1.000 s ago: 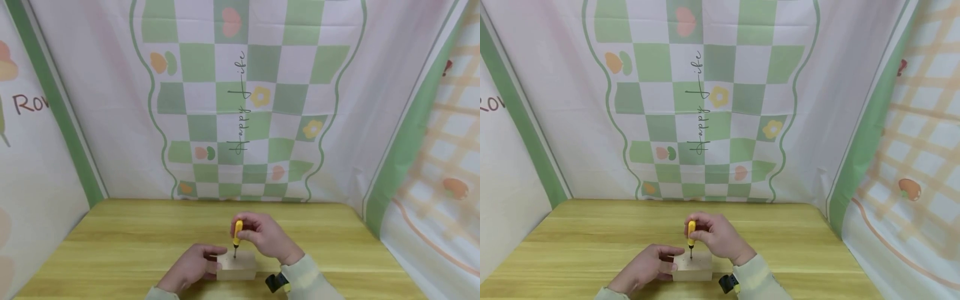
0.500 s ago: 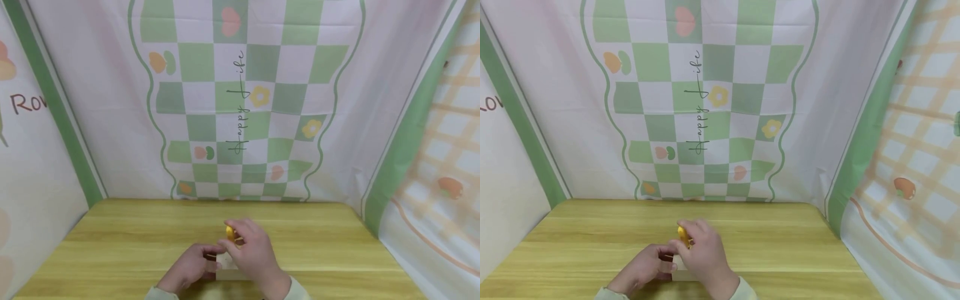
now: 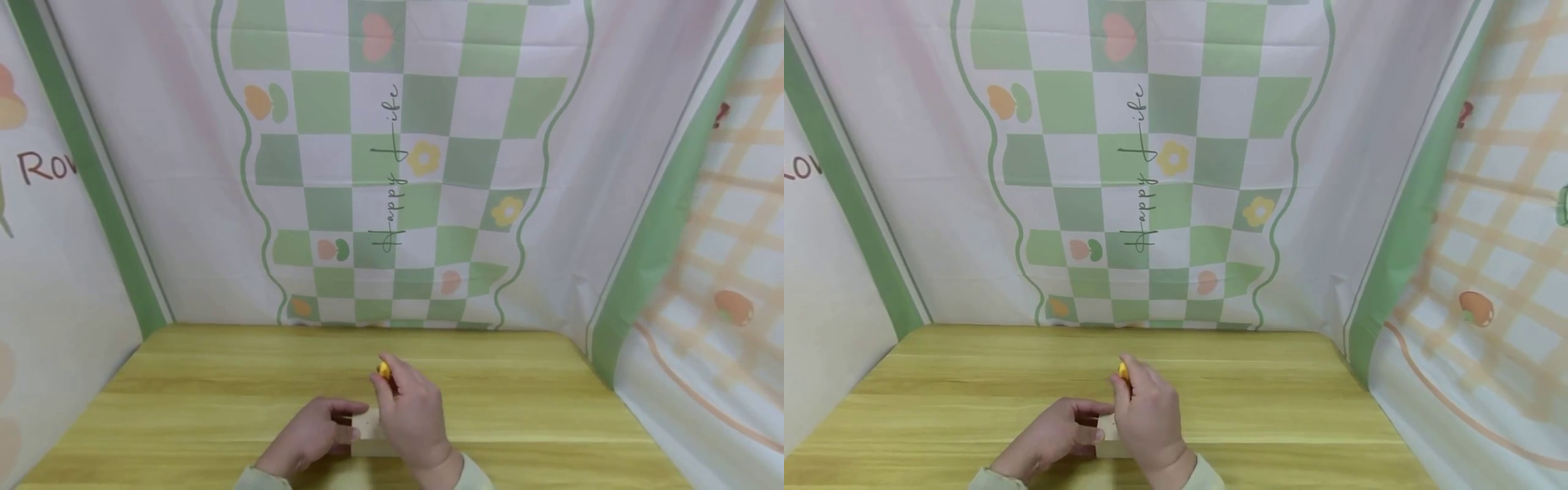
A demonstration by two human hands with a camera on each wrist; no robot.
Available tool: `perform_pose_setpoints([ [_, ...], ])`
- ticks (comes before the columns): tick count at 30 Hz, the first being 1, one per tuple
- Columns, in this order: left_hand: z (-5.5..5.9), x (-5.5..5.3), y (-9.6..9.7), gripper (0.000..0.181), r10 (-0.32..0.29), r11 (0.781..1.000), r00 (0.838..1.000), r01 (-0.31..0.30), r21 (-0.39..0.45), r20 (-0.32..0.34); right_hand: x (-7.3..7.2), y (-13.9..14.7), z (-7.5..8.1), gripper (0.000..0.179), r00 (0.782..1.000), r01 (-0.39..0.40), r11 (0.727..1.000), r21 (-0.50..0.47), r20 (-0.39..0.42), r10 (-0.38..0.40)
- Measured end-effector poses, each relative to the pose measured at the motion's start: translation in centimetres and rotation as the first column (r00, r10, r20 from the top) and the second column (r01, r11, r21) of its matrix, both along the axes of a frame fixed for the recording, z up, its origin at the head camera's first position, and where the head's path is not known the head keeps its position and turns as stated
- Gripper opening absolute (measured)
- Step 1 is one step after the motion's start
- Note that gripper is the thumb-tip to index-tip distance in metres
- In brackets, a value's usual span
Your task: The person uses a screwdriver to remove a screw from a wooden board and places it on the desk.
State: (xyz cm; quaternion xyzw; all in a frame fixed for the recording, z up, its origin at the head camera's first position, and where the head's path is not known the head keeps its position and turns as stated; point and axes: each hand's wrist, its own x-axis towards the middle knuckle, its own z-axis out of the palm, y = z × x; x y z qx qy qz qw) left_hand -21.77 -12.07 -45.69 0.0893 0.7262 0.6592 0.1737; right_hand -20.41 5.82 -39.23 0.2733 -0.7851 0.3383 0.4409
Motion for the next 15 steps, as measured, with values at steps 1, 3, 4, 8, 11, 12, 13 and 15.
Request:
perform_pose_setpoints([
  [1,0.03,-0.01,-0.01,0.041,0.002,1.000,1.000,-0.002,-0.002,0.001,-0.03,0.01,0.00,0.024,1.000,-0.002,1.000,-0.003,0.005,0.002],
  [3,0.07,-0.02,0.01,0.041,0.002,1.000,1.000,-0.002,-0.004,0.002,-0.12,0.04,0.00,0.023,1.000,-0.010,1.000,-0.008,0.018,0.010],
  [4,0.09,-0.04,0.02,0.041,0.002,1.000,1.000,-0.002,0.000,0.003,-0.15,0.05,0.01,0.022,1.000,-0.014,1.000,-0.011,0.026,0.014],
  [8,0.09,-0.07,0.07,0.041,0.000,1.000,1.000,0.000,0.010,0.002,-0.30,0.14,0.02,0.020,0.999,-0.024,1.000,-0.012,0.033,0.024],
  [11,0.04,-0.04,0.11,0.042,0.003,1.000,1.000,-0.003,0.007,-0.005,-0.38,0.25,0.01,0.021,0.999,-0.032,0.999,-0.012,0.039,0.032],
  [12,0.01,-0.02,0.12,0.042,0.004,1.000,1.000,-0.004,0.005,-0.009,-0.41,0.31,-0.01,0.021,0.998,-0.038,0.999,-0.016,0.045,0.038],
  [13,-0.01,0.00,0.14,0.042,0.005,1.000,1.000,-0.005,0.003,-0.012,-0.46,0.37,-0.01,0.022,0.998,-0.044,0.999,-0.018,0.051,0.045],
  [15,-0.03,0.06,0.15,0.042,0.005,1.000,1.000,-0.005,0.001,-0.017,-0.55,0.52,-0.02,0.023,0.995,-0.062,0.998,-0.026,0.071,0.063],
])
